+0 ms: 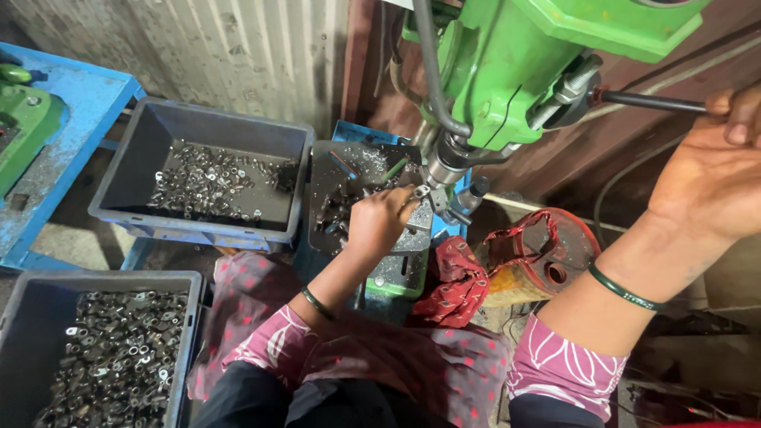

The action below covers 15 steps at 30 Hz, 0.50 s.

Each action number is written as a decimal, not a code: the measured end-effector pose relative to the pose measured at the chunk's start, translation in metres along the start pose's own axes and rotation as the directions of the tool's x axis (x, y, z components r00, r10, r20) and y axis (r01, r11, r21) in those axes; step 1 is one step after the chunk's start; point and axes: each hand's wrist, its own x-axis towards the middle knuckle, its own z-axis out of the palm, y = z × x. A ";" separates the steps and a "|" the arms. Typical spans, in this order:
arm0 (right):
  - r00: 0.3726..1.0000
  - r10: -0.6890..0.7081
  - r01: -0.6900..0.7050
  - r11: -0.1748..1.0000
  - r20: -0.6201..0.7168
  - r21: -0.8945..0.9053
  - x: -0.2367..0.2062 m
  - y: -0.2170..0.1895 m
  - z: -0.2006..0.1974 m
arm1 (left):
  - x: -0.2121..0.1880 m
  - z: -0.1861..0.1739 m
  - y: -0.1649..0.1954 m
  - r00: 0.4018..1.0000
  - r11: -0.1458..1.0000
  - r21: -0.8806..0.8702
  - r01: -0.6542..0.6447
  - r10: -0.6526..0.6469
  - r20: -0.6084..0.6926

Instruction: The person uses a drill press to drill holes in small metal parts. They pick each part from a bin, position it under the drill bit, operate the lever to drill, then place the finished part into another bin. The process is repeated for multiple parts.

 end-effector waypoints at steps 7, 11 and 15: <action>1.000 0.007 -0.007 1.000 -0.001 -0.004 0.000 -0.001 0.001 | 0.012 -0.006 0.008 0.990 0.989 0.135 0.059 -0.076 0.121; 1.000 0.008 -0.008 1.000 -0.002 -0.012 -0.001 -0.001 0.001 | 0.013 -0.001 0.007 0.991 0.988 0.136 0.078 -0.092 0.098; 1.000 0.005 -0.005 1.000 -0.004 -0.013 -0.003 0.000 0.001 | 0.008 0.006 -0.006 0.999 0.999 0.042 -0.032 0.033 -0.014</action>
